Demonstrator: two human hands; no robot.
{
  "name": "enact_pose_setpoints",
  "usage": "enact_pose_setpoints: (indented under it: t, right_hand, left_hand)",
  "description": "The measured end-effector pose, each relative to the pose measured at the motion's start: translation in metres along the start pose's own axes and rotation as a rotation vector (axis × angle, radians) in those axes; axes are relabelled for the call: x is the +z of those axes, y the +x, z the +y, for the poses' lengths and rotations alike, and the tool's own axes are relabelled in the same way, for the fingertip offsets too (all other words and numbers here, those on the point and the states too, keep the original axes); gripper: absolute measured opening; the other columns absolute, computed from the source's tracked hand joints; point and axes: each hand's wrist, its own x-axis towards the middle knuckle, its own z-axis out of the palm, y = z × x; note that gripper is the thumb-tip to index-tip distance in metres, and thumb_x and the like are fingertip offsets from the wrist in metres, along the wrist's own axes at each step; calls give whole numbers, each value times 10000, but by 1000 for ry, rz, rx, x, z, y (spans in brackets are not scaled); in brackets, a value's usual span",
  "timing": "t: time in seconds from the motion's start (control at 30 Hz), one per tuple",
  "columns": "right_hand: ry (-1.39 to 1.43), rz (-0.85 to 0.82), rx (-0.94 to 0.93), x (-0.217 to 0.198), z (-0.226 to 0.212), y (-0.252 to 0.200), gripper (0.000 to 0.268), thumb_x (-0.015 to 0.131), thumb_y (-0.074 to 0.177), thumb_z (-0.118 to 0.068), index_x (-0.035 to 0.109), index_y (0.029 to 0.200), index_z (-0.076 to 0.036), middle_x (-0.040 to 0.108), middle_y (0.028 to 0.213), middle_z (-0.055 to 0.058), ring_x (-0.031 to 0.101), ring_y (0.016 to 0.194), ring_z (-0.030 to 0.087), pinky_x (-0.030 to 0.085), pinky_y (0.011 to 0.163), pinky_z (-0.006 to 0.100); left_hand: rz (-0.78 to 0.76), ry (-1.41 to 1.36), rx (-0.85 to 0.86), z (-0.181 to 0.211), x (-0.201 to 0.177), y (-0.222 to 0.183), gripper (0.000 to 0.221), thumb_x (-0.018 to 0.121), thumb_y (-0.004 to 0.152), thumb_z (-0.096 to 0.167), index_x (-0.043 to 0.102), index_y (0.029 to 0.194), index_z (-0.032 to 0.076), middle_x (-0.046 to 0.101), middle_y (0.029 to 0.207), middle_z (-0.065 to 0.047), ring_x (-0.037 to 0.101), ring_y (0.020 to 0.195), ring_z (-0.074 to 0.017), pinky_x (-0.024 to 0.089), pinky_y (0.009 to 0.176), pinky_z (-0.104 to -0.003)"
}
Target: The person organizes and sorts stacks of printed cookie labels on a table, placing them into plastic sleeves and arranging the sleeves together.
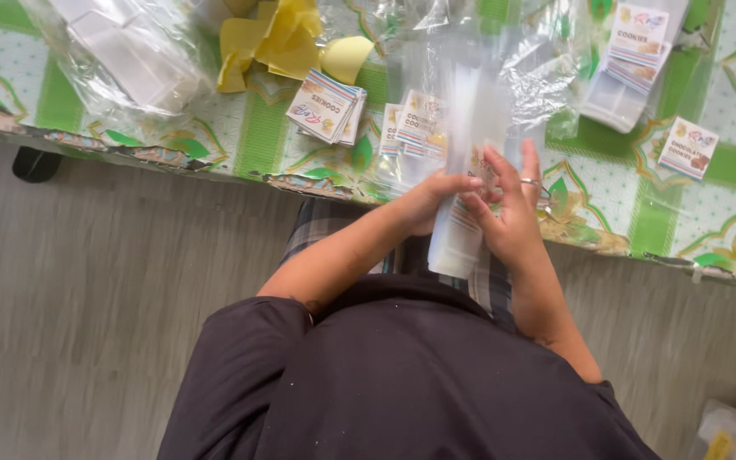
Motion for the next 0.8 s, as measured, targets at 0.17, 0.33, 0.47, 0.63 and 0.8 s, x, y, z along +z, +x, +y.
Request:
enact_pose_setpoints:
  t: [0.17,0.33,0.47,0.63,0.8]
  right_hand:
    - [534,-111,-214,10,7,-4,1246,843,810,-430,-25,1643,-103,121,1689,188,233,1570,344,327,1234,459]
    - [471,-145,-389,5,6,-1,1067,809,822,-181,105,1620,-97,312,1656,138,338,1568,302,307,1301,447]
    - [257,-185,-297,-1,4,6,883,768,835,-89,324,1599,-77,451,1525,144,423,1485,279,323,1272,414]
    - [327,74,-406,-5,-7,5,932,750,818,-115,221,1580,-23,393,1517,160,423,1457,293,353,1253,429]
    - [615,1,-288,-9,-15,-6,977,732,748,-157,239,1580,-23,429,1502,116,501,1390,283,461,1187,433]
  left_hand:
    - [67,763,521,7,22,-13,1197,878,786,402,81,1616,75,397,1506,-193,477,1365,-309,418,1155,-462]
    - [-74,811,798,7,55,-20,1258,891,829,469,-34,1629,176,296,1566,-196,303,1518,-286,278,1275,-427]
    - [16,968,793,1,61,-15,1251,874,789,606,21,1589,164,341,1543,-187,364,1450,-294,288,1243,-452]
    - [263,1450,703,-2,58,-18,1250,843,661,626,77,1517,132,442,1484,-177,244,1579,-439,-51,1229,-688]
    - [99,1146,699,4,50,-5,1256,919,694,518,72,1537,131,358,1510,-272,315,1542,-432,220,1238,-577]
